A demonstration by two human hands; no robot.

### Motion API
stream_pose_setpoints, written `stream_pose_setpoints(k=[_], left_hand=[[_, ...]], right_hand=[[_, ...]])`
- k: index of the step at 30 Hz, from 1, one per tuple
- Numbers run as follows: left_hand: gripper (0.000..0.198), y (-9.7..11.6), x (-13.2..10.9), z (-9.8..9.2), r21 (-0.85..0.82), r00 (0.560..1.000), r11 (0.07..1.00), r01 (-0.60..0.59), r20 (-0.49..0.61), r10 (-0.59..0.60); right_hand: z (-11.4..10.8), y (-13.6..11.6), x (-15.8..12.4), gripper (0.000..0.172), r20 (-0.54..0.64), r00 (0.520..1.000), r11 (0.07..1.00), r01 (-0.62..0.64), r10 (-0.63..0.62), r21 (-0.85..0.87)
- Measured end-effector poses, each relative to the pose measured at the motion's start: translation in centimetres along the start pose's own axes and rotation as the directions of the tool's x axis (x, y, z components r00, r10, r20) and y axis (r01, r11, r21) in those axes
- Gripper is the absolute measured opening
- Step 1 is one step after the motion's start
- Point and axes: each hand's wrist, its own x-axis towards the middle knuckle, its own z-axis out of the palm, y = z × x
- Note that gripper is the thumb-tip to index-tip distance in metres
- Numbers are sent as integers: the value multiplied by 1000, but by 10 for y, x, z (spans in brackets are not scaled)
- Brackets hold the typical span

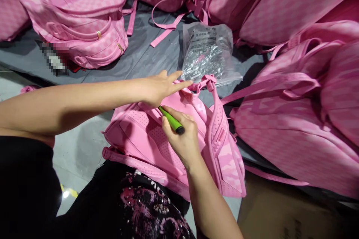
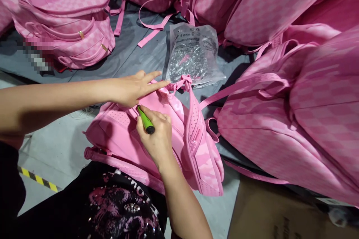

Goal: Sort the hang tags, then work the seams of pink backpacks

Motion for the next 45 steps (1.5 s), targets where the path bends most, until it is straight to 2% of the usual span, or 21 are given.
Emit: stream_pose_setpoints(k=[4,8,11,17,22,25,29,33,36,37,38,39,41,42,43,44,45], left_hand=[[127,0,-1,-1,-16,1000,1000,-11,20,11],[123,-2,0,1,-26,999,999,-28,-19,27],[117,1,0,0,-9,1000,1000,7,-6,-7],[113,6,-4,-5,3,1000,1000,15,-8,-15],[118,5,-5,-5,45,1000,999,14,0,-14],[117,4,-4,-3,42,1000,999,-8,-20,8],[114,2,-6,-1,55,999,998,-14,-39,16],[106,-2,-8,1,66,998,998,-5,-56,8],[103,-5,-10,4,69,995,997,-26,-93,32],[102,-5,-11,5,70,993,997,-32,-107,39],[101,-6,-11,6,71,992,997,-31,-118,40],[100,-5,-12,6,71,991,997,-28,-127,37],[99,-4,-12,6,67,992,998,-20,-125,28],[98,-4,-12,6,65,992,998,-18,-121,25],[97,-3,-13,6,62,993,998,-18,-119,25],[96,-2,-13,5,61,993,998,-18,-119,25],[96,-1,-13,5,63,993,998,-16,-119,23]], right_hand=[[-4,-2,-2,30,-28,999,997,-35,34,-69],[-3,-5,1,31,29,999,999,-26,27,-30],[-2,-5,2,30,3,999,992,-53,54,-117],[-2,-3,2,31,44,998,998,-32,34,-47],[-3,-4,5,31,88,996,1000,-12,10,27],[-5,-4,7,31,67,997,999,-27,28,-20],[-1,-2,6,32,91,996,998,-15,10,56],[6,-5,8,31,50,998,999,-28,26,44],[-11,-12,10,27,121,991,978,-73,50,194],[-23,-13,11,25,91,995,971,-63,44,230],[-38,-13,13,24,4,999,972,-35,35,231],[-55,-9,15,25,-122,992,982,-6,29,187],[-87,7,26,28,-374,927,1000,-13,5,-19],[-100,20,34,31,-410,912,983,-80,6,-163],[-109,36,44,32,-358,934,933,-139,12,-331],[-115,52,56,32,-208,977,839,-159,56,-521],[-118,69,68,32,-23,991,714,-109,129,-692]])
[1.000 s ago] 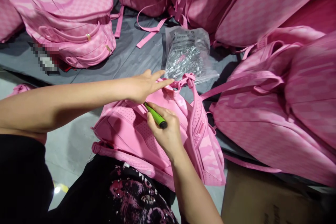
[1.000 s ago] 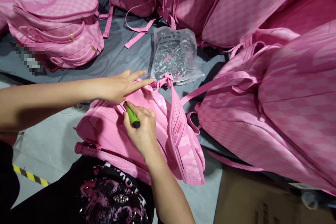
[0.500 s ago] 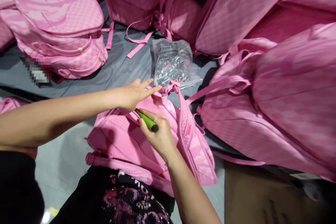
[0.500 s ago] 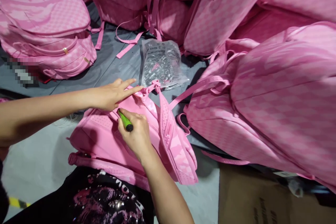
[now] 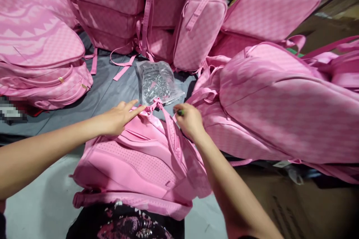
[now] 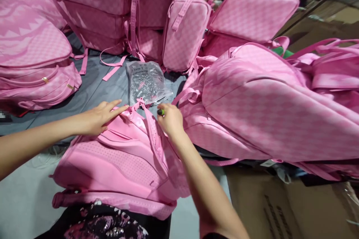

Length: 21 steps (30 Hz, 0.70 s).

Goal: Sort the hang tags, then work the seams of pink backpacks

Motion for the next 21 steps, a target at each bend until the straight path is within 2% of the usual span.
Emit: stream_pose_setpoints(k=[1,2,4,7,13,18,21], left_hand=[[96,1,0,0,4,1000,1000,3,-3,-3],[96,1,0,-1,10,1000,1000,6,-7,-6],[97,1,-1,-1,23,1000,1000,12,-18,-12],[100,1,-1,2,32,999,999,5,-42,-4],[100,-2,2,5,16,999,1000,4,-43,-3],[94,-1,2,4,-16,999,1000,0,-34,-1],[95,1,1,3,-23,1000,1000,11,-23,-11]], right_hand=[[10,9,14,31,168,983,984,100,-75,-145],[20,15,27,31,275,954,959,185,-122,-215],[38,20,47,35,355,911,920,308,-210,-245],[58,15,66,43,349,899,897,361,-263,-256],[80,9,81,46,357,900,894,356,-249,-272],[85,8,81,40,361,898,909,347,-251,-231],[76,8,80,32,352,903,921,331,-245,-208]])
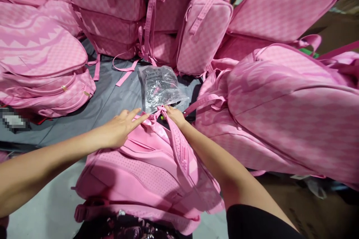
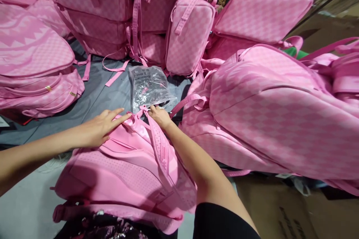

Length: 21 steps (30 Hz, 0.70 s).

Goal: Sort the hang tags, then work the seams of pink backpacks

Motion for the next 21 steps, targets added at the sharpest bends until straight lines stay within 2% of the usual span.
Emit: stream_pose_setpoints(k=[4,6,7,9,10,11,12,13,14,15,16,17,18,20,21], left_hand=[[97,-4,-1,-3,-59,1000,998,2,15,-2],[95,-6,-2,-7,-153,1000,988,-15,22,19],[89,-5,-4,-9,-208,1000,978,-27,-9,26],[63,2,-9,-16,-330,979,941,-68,-205,-1],[47,9,-12,-20,-400,942,912,-93,-332,-49],[41,17,-16,-24,-481,898,868,-121,-426,-111],[44,26,-19,-27,-576,874,803,-151,-458,-165],[48,35,-23,-29,-682,885,711,-171,-423,-194],[49,43,-26,-30,-780,919,602,-169,-345,-190],[45,49,-30,-30,-853,952,500,-149,-260,-160],[37,52,-33,-28,-892,969,433,-133,-209,-134],[29,54,-36,-26,-897,970,422,-131,-204,-133],[21,54,-40,-23,-871,958,471,-139,-238,-157],[18,51,-48,-14,-715,910,681,-158,-372,-180],[19,49,-53,-10,-602,882,780,-168,-445,-153]], right_hand=[[-27,7,-21,30,-96,991,996,-93,94,12],[-44,8,-42,31,-203,958,979,-200,201,27],[-52,6,-55,30,-280,929,969,-242,243,40],[-67,-6,-82,27,-500,832,967,-253,240,43],[-73,-16,-95,27,-623,763,976,-216,174,9],[-77,-28,-107,26,-727,682,985,-164,73,-54],[-80,-41,-117,25,-801,598,985,-112,-39,-131],[-82,-54,-125,23,-838,527,976,-64,-143,-206],[-84,-67,-132,22,-848,481,964,-22,-223,-267],[-84,-78,-138,22,-839,465,952,27,-283,-306],[-84,-87,-143,22,-821,472,944,91,-322,-318],[-84,-94,-146,23,-804,492,942,161,-335,-294],[-84,-98,-150,24,-796,514,946,222,-320,-236],[-86,-101,-155,29,-807,550,960,272,-214,-69],[-88,-101,-157,30,-815,560,962,274,-149,13]])
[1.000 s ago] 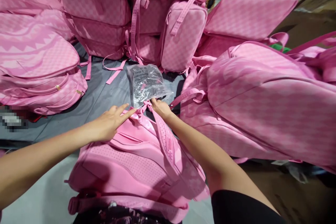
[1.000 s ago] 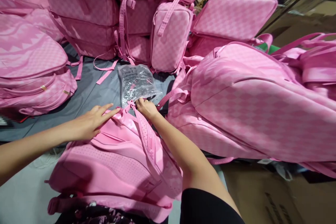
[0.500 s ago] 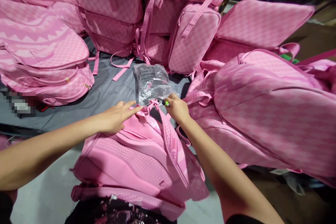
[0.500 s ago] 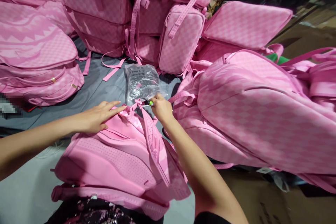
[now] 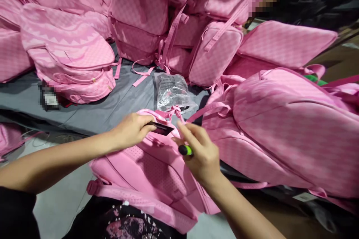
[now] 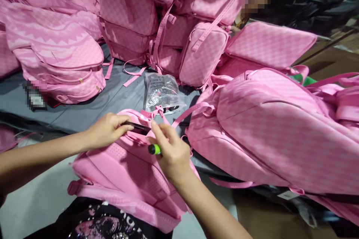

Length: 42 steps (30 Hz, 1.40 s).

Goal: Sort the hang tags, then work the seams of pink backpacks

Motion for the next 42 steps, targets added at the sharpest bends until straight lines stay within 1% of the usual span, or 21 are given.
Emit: stream_pose_setpoints(k=[2,4,7,12,14,16,18,20,21,23,24,25,29,31,32,34,36,38,40,41,42], left_hand=[[19,-7,-11,2,203,986,968,-150,-48,162],[18,-14,-19,8,306,947,916,-260,-103,303],[20,-23,-27,17,352,890,871,-342,-176,420],[17,-31,-33,21,340,825,828,-446,-201,528],[15,-37,-38,19,347,836,844,-409,-229,499],[44,-47,-47,17,394,887,885,-247,-275,370],[77,-62,-58,18,425,937,905,-22,-306,166],[91,-78,-68,21,393,962,912,120,-272,-9],[93,-86,-72,24,366,969,919,143,-242,-54],[89,-97,-79,29,331,976,936,124,-211,-54],[87,-100,-81,31,329,975,939,99,-221,-25],[87,-102,-83,33,335,970,939,76,-243,8],[83,-106,-84,38,372,952,928,16,-289,99],[82,-108,-83,38,379,950,925,7,-292,112],[83,-108,-83,38,377,951,926,5,-287,112],[84,-108,-82,38,366,956,931,18,-278,90],[84,-107,-81,38,348,962,936,48,-267,50],[81,-106,-81,36,327,967,943,63,-255,24],[78,-106,-81,33,305,970,951,48,-243,29],[77,-106,-81,31,292,971,956,37,-238,35],[76,-106,-82,29,277,971,960,33,-235,34]], right_hand=[[-5,-1,2,26,11,997,994,-76,76,79],[-9,-5,5,19,97,994,984,-73,58,164],[-12,-16,7,19,205,979,979,-46,5,199],[-11,-26,4,29,205,976,994,63,-80,89],[-7,-22,2,29,201,979,999,19,-28,49],[-1,-15,-2,27,211,975,995,-79,66,55],[6,-8,-4,28,272,951,979,-179,146,98],[14,-6,-2,32,419,888,963,-252,191,96],[17,-7,0,32,516,833,960,-271,199,67],[25,-11,5,30,691,695,963,-271,198,-3],[29,-13,8,28,748,636,965,-262,192,-24],[34,-16,11,25,783,595,967,-254,182,-32],[49,-25,18,14,857,493,968,-249,148,-24],[51,-26,21,15,892,436,976,-216,121,-26],[51,-26,22,17,900,424,982,-185,102,-25],[47,-25,26,21,900,432,994,-113,49,1],[43,-24,30,22,881,473,996,-88,20,25],[45,-25,34,21,831,554,990,-137,46,37],[54,-31,39,26,761,643,976,-208,87,65],[60,-36,42,28,738,670,968,-231,85,98],[66,-41,45,28,728,682,960,-244,67,140]])
